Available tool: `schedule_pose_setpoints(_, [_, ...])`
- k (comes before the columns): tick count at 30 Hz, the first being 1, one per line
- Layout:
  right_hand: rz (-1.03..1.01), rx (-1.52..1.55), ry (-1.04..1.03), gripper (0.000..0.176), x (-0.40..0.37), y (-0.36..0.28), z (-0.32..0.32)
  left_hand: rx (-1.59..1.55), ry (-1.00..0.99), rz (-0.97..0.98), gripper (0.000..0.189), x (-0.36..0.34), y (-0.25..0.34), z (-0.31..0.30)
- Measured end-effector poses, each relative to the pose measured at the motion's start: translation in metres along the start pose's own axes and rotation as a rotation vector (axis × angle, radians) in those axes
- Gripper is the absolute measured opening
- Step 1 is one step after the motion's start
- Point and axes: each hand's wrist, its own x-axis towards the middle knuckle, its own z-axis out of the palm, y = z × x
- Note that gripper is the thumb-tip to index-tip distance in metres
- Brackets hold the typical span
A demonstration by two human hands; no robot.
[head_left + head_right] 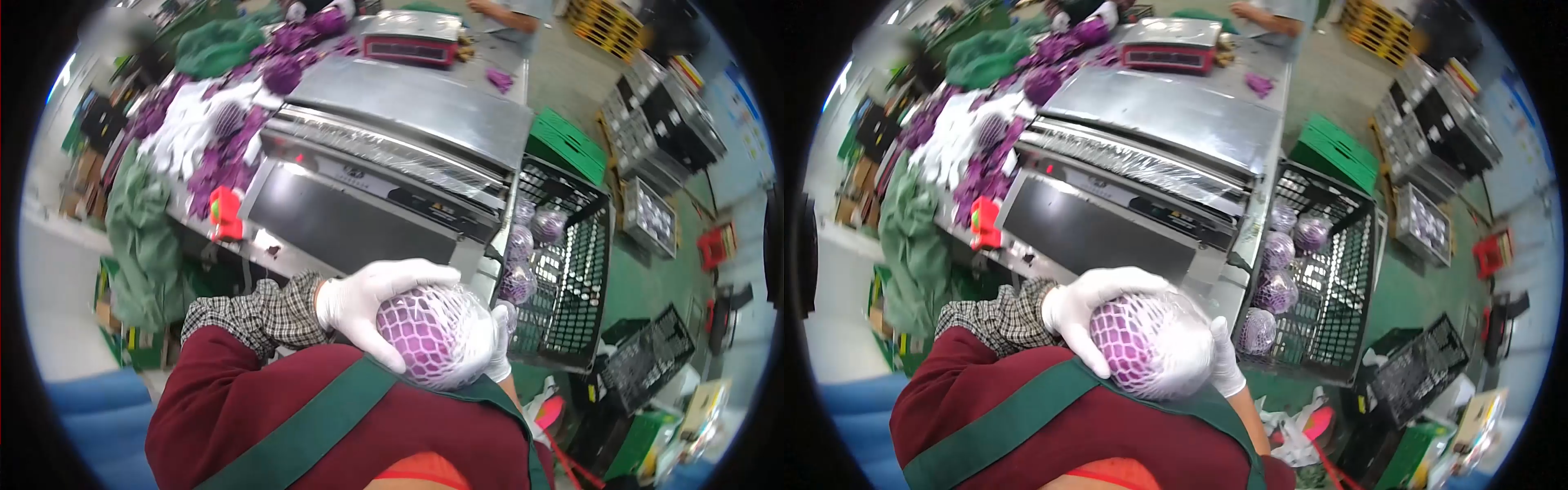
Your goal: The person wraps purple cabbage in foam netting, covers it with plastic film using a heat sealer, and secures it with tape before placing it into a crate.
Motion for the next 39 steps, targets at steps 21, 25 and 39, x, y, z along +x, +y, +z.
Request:
schedule_pose_setpoints(21, [-0.553,-1.257,-0.325,0.052,0.208,0.227,0.208,-0.36,0.545,-0.545,0.092,-0.331,0.043,-0.16])
schedule_pose_setpoints(25, [-0.496,-1.223,-0.229,0.039,0.228,0.268,0.236,-0.229,0.45,-0.459,0.068,-0.366,0.058,-0.188])
schedule_pose_setpoints(39, [-0.006,-1.269,0.176,0.019,0.345,0.282,0.216,-0.702,0.831,-0.473,0.045,-0.44,0.028,-0.202])
